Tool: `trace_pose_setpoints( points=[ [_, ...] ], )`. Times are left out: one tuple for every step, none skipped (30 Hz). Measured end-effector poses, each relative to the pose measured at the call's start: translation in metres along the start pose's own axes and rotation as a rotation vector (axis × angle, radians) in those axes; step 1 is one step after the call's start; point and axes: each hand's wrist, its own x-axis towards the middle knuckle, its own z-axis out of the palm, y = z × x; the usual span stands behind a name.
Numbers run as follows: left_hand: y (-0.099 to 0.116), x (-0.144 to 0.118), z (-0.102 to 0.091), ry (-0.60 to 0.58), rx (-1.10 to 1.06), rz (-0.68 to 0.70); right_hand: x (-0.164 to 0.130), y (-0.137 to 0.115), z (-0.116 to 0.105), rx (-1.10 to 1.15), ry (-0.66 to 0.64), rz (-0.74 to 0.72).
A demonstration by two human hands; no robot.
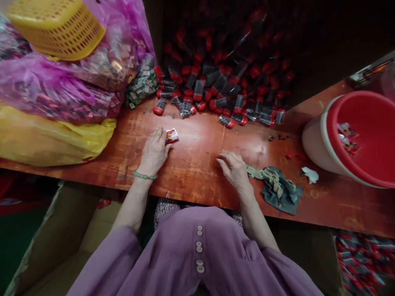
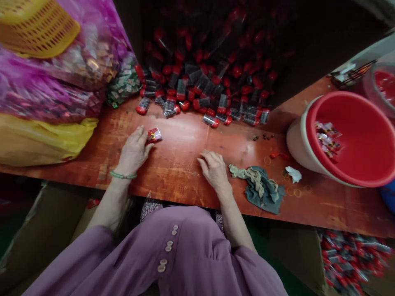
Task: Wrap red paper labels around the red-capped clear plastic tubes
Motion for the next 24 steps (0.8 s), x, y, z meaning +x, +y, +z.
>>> trace_pose_setpoints(
  points=[
    [0.0, 0.009, 0.008, -0.045, 0.034, 0.017, 0.011, 0.001, 0.001, -0.021, -0.009, 0.001],
    [-0.001, 0.013, 0.013, -0.074, 0.067, 0.031, 0.024, 0.003, 0.001, -0.052, -0.016, 0.008],
    [-0.002, 0.015, 0.017, -0.089, 0.096, 0.046, 0.038, 0.007, 0.001, -0.09, -0.023, 0.019],
    [-0.003, 0.014, 0.019, -0.089, 0.123, 0.062, 0.053, 0.012, 0.001, -0.134, -0.023, 0.036],
    [-0.004, 0.012, 0.019, -0.079, 0.147, 0.078, 0.069, 0.017, 0.0, -0.183, -0.018, 0.053],
    [-0.005, 0.009, 0.019, -0.063, 0.169, 0.095, 0.083, 0.023, -0.001, -0.23, -0.015, 0.066],
    [-0.005, 0.007, 0.019, -0.042, 0.19, 0.11, 0.098, 0.028, -0.001, -0.269, -0.014, 0.07],
    [-0.006, 0.004, 0.018, -0.021, 0.212, 0.122, 0.11, 0.032, 0.0, -0.299, -0.022, 0.071],
    [-0.006, 0.002, 0.017, 0.003, 0.232, 0.128, 0.121, 0.036, 0.001, -0.324, -0.036, 0.075],
    [-0.006, 0.001, 0.016, 0.026, 0.251, 0.129, 0.13, 0.04, 0.003, -0.348, -0.059, 0.084],
    [-0.006, 0.0, 0.016, 0.043, 0.265, 0.129, 0.137, 0.043, 0.006, -0.37, -0.084, 0.099],
    [-0.006, 0.0, 0.015, 0.051, 0.272, 0.129, 0.141, 0.046, 0.009, -0.388, -0.107, 0.114],
    [-0.006, -0.001, 0.014, 0.049, 0.27, 0.132, 0.143, 0.048, 0.011, -0.398, -0.128, 0.123],
    [-0.006, -0.001, 0.013, 0.04, 0.259, 0.138, 0.143, 0.05, 0.013, -0.401, -0.143, 0.124],
    [-0.005, -0.002, 0.012, 0.027, 0.243, 0.147, 0.141, 0.052, 0.015, -0.399, -0.158, 0.114],
    [-0.004, -0.003, 0.011, 0.011, 0.227, 0.153, 0.137, 0.052, 0.015, -0.399, -0.178, 0.098],
    [-0.003, -0.004, 0.01, -0.003, 0.213, 0.156, 0.132, 0.051, 0.015, -0.404, -0.205, 0.079],
    [-0.001, -0.005, 0.009, -0.013, 0.202, 0.156, 0.126, 0.049, 0.015, -0.415, -0.237, 0.065],
    [0.0, -0.006, 0.008, -0.02, 0.193, 0.154, 0.119, 0.045, 0.013, -0.43, -0.27, 0.056],
    [0.002, -0.007, 0.007, -0.022, 0.187, 0.151, 0.112, 0.041, 0.012, -0.442, -0.3, 0.051],
    [0.003, -0.008, 0.007, -0.018, 0.183, 0.147, 0.105, 0.036, 0.011, -0.453, -0.326, 0.048],
    [0.004, -0.009, 0.007, -0.008, 0.181, 0.142, 0.098, 0.031, 0.01, -0.465, -0.347, 0.046],
    [0.004, -0.009, 0.008, 0.008, 0.181, 0.135, 0.091, 0.026, 0.009, -0.481, -0.366, 0.041],
    [0.004, -0.008, 0.008, 0.031, 0.18, 0.124, 0.085, 0.022, 0.009, -0.503, -0.385, 0.029]
  ],
)
